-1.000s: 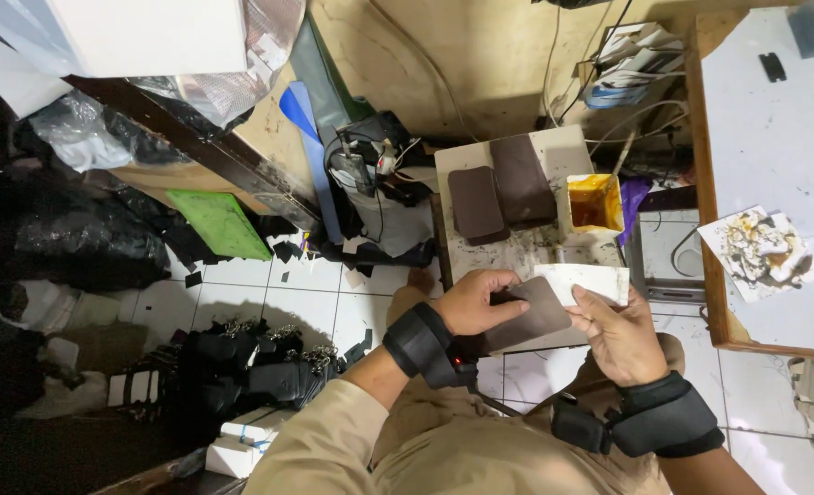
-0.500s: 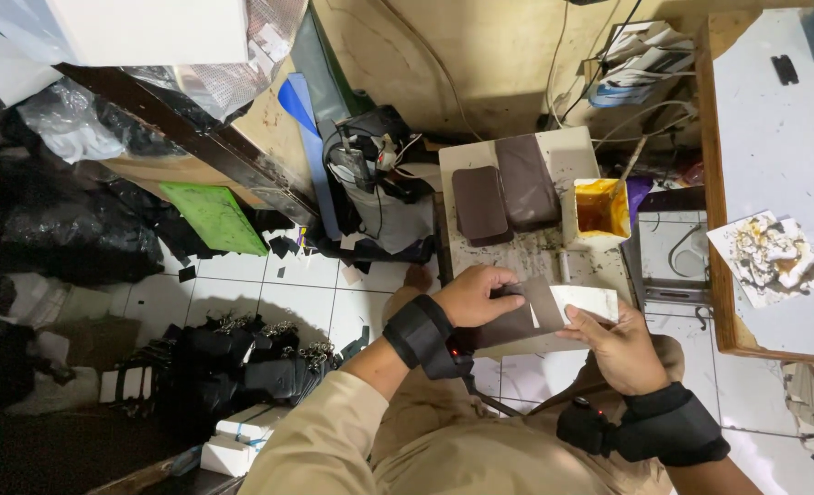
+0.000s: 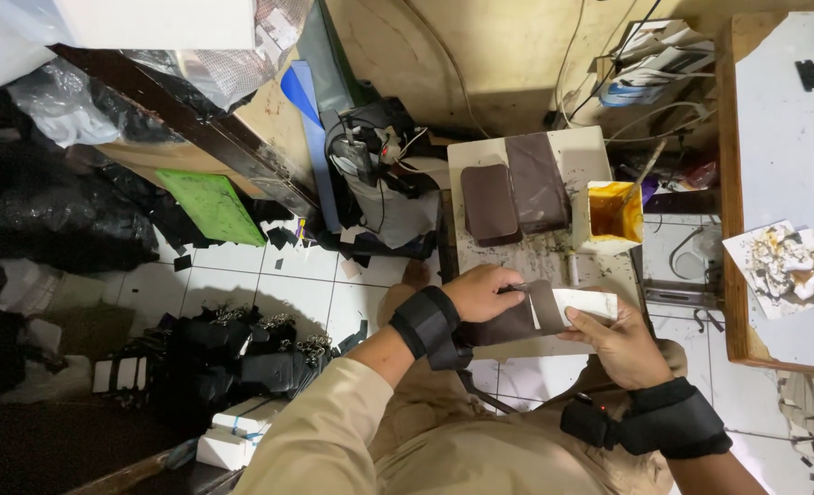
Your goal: The person sits at a small work table assembling brown leather pieces. They hold a leather component, place a white strip against it, dip an applicator into a yellow glue container, and spread glue along the edge of the leather piece, repeating the process on successive components and setting finished pieces aside.
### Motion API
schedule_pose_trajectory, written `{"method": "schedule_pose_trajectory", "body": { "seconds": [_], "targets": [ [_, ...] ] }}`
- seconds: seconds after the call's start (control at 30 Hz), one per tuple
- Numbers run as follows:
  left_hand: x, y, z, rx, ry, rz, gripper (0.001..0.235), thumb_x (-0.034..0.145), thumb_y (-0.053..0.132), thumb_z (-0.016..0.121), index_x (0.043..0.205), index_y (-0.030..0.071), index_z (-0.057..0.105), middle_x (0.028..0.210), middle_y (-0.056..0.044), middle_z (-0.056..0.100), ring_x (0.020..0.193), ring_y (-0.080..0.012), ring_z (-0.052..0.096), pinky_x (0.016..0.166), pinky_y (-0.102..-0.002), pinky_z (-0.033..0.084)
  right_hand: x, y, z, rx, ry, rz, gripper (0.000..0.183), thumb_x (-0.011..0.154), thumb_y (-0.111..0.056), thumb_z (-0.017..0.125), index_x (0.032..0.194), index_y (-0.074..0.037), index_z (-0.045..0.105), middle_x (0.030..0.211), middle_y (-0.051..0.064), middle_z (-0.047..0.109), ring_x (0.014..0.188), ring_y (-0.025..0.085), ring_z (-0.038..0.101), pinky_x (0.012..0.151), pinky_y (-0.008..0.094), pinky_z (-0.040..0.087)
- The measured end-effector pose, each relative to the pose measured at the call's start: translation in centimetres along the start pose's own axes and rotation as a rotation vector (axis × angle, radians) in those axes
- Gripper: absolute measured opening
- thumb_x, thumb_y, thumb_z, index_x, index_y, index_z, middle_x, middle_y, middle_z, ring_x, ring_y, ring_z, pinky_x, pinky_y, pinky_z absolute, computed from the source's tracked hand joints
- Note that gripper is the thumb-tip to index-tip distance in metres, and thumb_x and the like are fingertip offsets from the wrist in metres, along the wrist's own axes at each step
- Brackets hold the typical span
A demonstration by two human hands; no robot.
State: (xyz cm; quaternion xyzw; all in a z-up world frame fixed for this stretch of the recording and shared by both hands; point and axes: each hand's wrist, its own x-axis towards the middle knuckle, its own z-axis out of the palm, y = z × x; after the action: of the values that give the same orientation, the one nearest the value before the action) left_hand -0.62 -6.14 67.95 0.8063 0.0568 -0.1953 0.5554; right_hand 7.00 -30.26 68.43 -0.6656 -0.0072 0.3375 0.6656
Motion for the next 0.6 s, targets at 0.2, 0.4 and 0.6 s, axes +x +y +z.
{"method": "schedule_pose_trajectory", "body": {
  "seconds": [0.2,0.4,0.6],
  "targets": [
    [1.3,-1.2,0.4,0.045,-0.004,0.044,0.033,0.099,0.034,0.057,0.108,0.006,0.071,0.105,-0.027,0.071,0.11,-0.0397,0.068,0.09,-0.049,0.057,0.5,0.4,-0.7,-0.072,-0.027,-0.004,0.017,0.088,0.001,0.076,0.104,0.0,0.07,0.091,0.013,0.074,0.074,0.02,0.067,0.069,0.05,0.066],
    [1.3,-0.6,0.2,0.008,-0.059,0.056,0.039,0.101,0.03,0.054,0.123,0.0,0.066,0.121,-0.033,0.066,0.123,-0.0456,0.06,0.099,-0.056,0.053,1.1,1.5,-1.3,-0.088,-0.03,-0.002,0.018,0.088,0.002,0.076,0.105,0.003,0.07,0.092,0.019,0.076,0.073,0.025,0.07,0.067,0.051,0.065],
    [3.3,-3.0,0.3,-0.022,-0.093,0.129,0.032,0.101,0.024,0.052,0.119,0.004,0.069,0.112,-0.023,0.074,0.107,-0.038,0.069,0.091,-0.051,0.056,1.3,2.1,-1.3,-0.103,0.0,-0.032,0.022,0.087,0.002,0.077,0.107,0.007,0.069,0.09,0.024,0.076,0.068,0.028,0.072,0.06,0.047,0.064]
  ]
}}
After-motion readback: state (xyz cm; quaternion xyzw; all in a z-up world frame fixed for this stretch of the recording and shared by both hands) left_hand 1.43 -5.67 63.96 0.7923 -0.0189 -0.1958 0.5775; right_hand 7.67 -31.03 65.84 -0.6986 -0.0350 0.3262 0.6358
